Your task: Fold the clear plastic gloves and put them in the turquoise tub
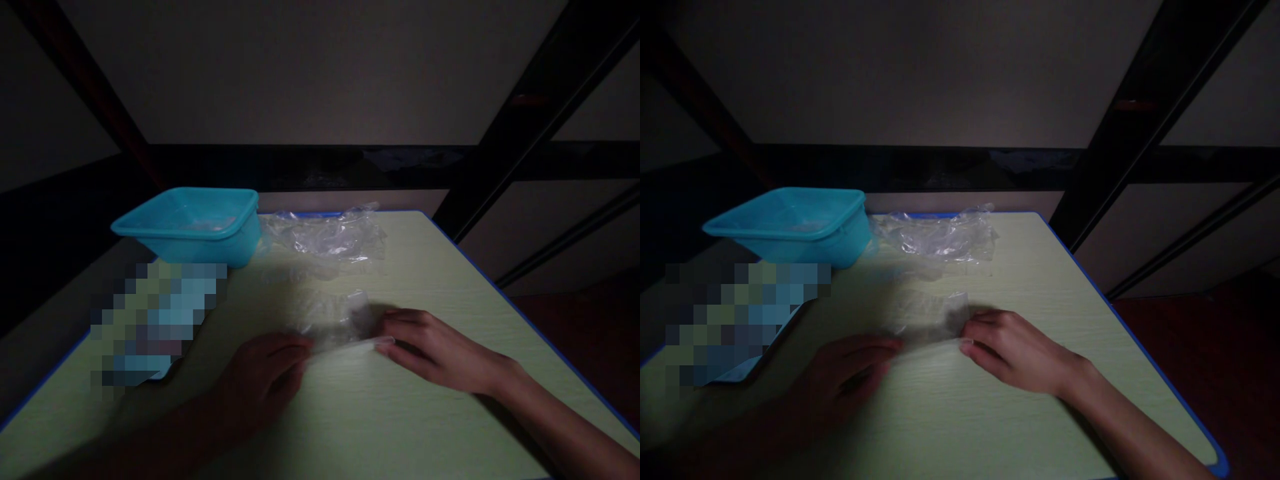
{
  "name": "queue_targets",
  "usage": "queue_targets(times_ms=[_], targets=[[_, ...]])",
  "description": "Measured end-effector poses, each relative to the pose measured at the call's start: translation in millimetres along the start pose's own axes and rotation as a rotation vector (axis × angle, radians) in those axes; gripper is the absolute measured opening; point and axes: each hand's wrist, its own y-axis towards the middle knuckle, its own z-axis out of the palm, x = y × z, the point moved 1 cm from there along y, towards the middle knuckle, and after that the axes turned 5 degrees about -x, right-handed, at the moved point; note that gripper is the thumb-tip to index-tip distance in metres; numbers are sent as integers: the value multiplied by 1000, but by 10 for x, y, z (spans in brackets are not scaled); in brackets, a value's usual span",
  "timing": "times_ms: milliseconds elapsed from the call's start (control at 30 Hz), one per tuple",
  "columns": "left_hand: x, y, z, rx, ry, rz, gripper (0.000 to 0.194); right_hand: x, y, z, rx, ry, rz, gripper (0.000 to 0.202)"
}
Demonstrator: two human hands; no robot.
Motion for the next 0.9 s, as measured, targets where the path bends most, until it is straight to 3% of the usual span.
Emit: queue_targets(times_ms=[200,533,900], targets=[[38,55,15,55,-130,-324,18,-89,34,33,-91,228,128,23],[82,136,7,71,-435,-798,13,-187,147,122,-193,607,474,33],[139,189,-43,-24,-497,-937,32,-233,200,181,-286,645,574,27]])
